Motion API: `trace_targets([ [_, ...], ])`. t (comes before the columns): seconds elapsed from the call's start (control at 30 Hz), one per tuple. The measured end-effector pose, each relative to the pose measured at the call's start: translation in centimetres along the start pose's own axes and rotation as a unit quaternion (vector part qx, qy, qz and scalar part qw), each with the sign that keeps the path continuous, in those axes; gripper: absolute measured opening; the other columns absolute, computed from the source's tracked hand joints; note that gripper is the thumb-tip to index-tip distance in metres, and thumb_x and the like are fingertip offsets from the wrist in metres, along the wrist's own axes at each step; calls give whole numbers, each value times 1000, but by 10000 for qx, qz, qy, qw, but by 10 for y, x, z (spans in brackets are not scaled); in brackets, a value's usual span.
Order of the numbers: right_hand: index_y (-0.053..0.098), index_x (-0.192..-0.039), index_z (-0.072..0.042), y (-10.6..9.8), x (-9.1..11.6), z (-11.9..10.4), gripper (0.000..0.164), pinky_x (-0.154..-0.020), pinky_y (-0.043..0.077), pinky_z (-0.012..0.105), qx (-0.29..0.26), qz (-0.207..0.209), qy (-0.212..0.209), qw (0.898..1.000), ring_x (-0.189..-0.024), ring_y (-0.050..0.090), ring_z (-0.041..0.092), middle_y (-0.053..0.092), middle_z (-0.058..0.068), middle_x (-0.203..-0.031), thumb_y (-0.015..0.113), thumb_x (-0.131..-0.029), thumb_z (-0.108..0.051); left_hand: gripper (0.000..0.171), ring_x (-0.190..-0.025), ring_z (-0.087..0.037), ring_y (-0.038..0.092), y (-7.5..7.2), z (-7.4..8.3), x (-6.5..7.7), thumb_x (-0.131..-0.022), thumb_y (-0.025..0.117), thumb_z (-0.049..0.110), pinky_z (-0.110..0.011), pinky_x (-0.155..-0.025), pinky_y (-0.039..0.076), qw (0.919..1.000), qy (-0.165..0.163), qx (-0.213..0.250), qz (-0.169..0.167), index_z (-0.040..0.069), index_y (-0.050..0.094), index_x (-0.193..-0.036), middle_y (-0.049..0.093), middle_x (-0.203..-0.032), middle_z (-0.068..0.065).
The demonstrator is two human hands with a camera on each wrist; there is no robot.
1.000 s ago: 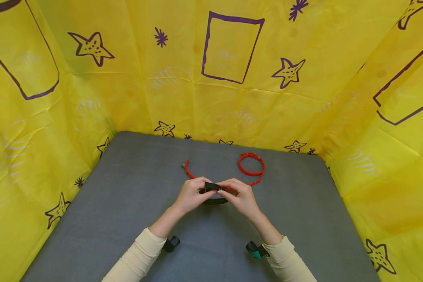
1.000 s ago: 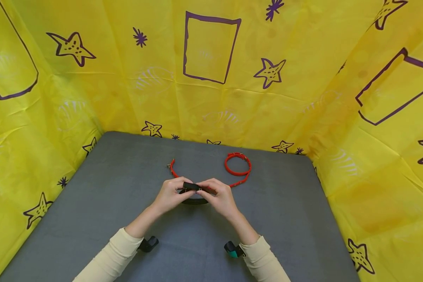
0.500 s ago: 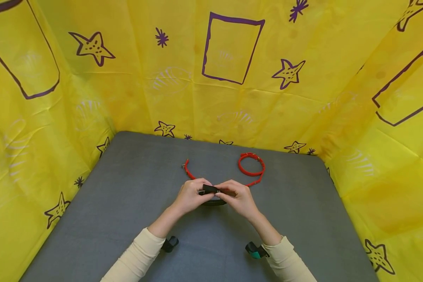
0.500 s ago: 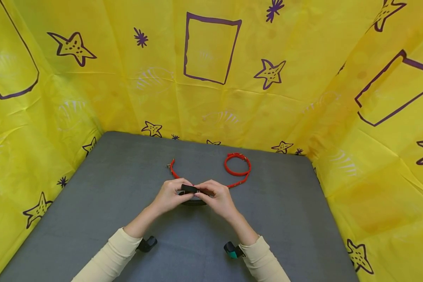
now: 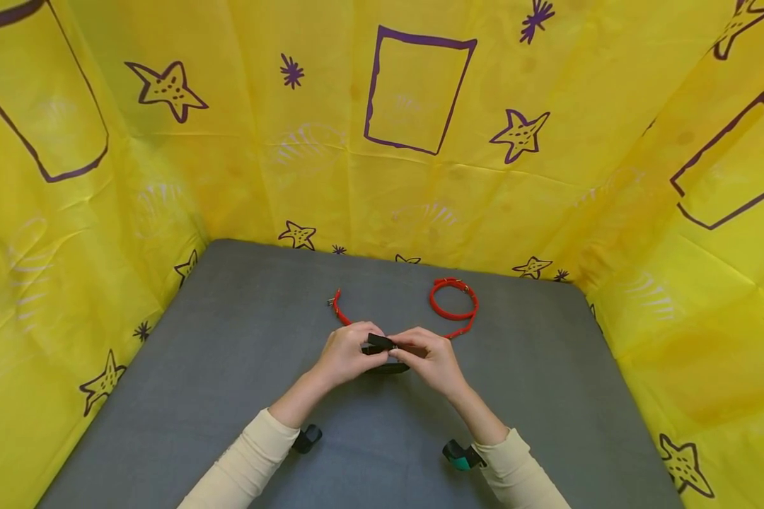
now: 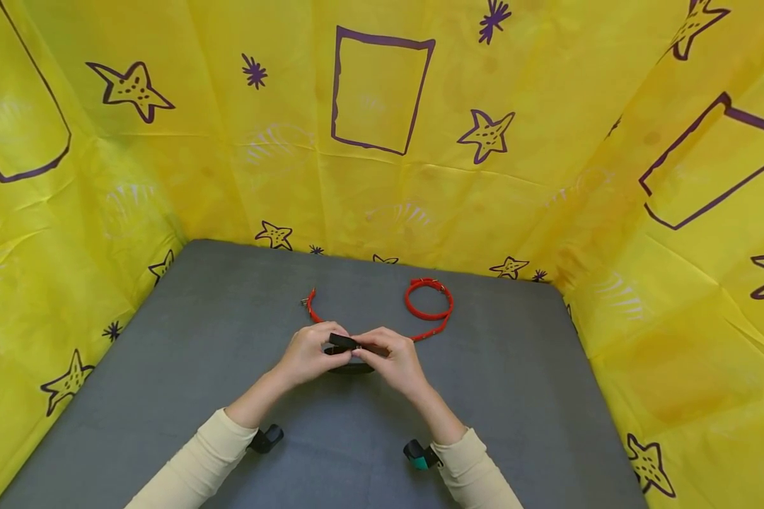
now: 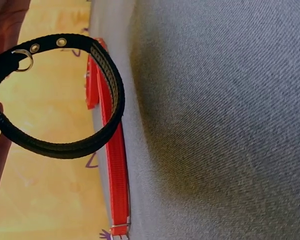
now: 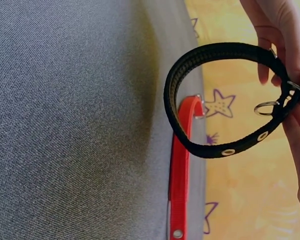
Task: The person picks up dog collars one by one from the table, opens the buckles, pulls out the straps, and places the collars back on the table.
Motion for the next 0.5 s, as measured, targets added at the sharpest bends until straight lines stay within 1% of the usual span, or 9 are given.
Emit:
trace_targets([
  [0.2,71,-103,9,0,1,2,22,-73,58,35,-122,-13,156,9998,-86,68,31,69,20,-96,72,-80,11,12,-71,-3,59,4,0,2,-74,78,15,-22,-60,49,9996,140,-79,233,18,72,-83,66,-82,11],
  [0.37,71,-103,9,-1,2,4,22,-73,58,35,-181,25,160,9997,-87,68,29,68,20,-97,72,-81,11,11,-73,-4,62,8,-2,4,-73,77,13,-23,-61,50,9981,281,48,543,16,72,-82,66,-82,10],
  [0.5,71,-103,10,0,3,6,21,-73,58,34,-264,59,166,9995,-88,68,29,68,20,-98,72,-82,10,13,-75,-6,63,9,-2,5,-72,78,12,-25,-63,51,9966,368,211,707,15,71,-82,67,-82,8],
])
Point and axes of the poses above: each hand's wrist, its own x-axis away from the middle knuckle, its own y-axis out of the palm, z = x × y, the point moved 3 cm from there along -x, towards the middle knuckle
